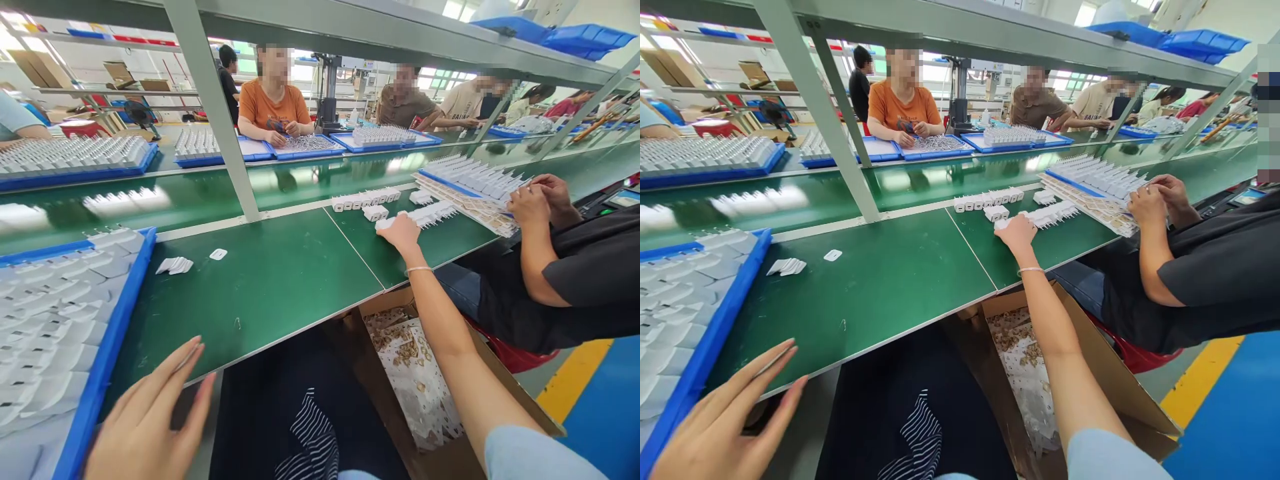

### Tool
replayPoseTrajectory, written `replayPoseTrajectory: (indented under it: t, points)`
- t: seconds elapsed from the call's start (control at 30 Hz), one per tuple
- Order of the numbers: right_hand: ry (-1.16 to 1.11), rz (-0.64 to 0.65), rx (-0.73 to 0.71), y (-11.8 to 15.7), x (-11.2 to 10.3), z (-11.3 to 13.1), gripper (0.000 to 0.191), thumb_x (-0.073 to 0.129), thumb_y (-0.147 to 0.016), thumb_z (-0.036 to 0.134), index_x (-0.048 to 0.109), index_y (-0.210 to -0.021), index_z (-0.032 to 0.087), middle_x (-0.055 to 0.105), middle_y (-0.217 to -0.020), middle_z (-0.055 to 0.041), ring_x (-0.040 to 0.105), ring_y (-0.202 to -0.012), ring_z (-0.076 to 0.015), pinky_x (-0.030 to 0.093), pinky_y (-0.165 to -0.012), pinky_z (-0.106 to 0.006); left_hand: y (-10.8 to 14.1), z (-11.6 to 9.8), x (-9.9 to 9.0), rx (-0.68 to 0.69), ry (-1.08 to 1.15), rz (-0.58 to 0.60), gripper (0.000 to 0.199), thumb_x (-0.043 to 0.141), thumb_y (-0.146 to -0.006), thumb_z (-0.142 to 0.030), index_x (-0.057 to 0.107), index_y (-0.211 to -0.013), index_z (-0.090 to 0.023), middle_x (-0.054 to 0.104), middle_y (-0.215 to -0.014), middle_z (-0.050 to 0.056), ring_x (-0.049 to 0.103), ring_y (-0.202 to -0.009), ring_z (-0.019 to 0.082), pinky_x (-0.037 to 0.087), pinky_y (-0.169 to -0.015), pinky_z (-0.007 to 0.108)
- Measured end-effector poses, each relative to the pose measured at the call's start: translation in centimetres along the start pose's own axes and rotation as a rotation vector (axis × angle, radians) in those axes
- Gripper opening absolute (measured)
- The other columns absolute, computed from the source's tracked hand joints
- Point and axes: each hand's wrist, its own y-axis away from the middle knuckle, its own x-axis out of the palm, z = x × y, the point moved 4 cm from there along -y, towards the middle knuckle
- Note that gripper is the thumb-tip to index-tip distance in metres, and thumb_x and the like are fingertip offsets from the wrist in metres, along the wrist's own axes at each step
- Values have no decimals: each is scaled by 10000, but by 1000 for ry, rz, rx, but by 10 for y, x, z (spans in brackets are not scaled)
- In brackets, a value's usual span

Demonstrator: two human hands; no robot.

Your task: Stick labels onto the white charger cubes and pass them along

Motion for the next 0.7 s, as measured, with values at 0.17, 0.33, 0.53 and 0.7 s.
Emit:
replayPoseTrajectory:
  t: [0.17,0.33,0.53,0.7]
  points:
    - [-355,-178,-334,121,-5,20,729,712,-813,410,365,-1392,136,520,-1402,-193,533,-1292,-260,456,-1085,-381,-14,-54,53,-164,340,96,491,753,-819,-476,659,-1300,-448,637,-1426,-21,572,-1365,313,394,-1225,511]
    - [-835,-293,-610,245,1,40,753,761,-792,422,372,-1413,249,500,-1341,-146,540,-1286,-310,472,-1080,-509,-25,-104,95,-259,689,184,726,885,-697,-434,627,-1371,-357,532,-1548,49,415,-1509,317,306,-1283,511]
    - [-1032,-143,-615,303,15,42,591,641,-885,316,400,-1424,293,496,-1327,-152,548,-1251,-323,512,-1028,-538,-26,-123,112,-268,856,224,708,926,-638,-319,687,-1303,-314,562,-1521,69,434,-1500,303,344,-1273,454]
    - [-1055,54,-666,321,22,34,774,672,-810,153,339,-1492,304,491,-1385,-152,522,-1301,-321,482,-1094,-552,-10,-109,114,-390,947,279,499,866,-728,-346,745,-1207,-281,644,-1432,66,587,-1358,292,440,-1202,411]
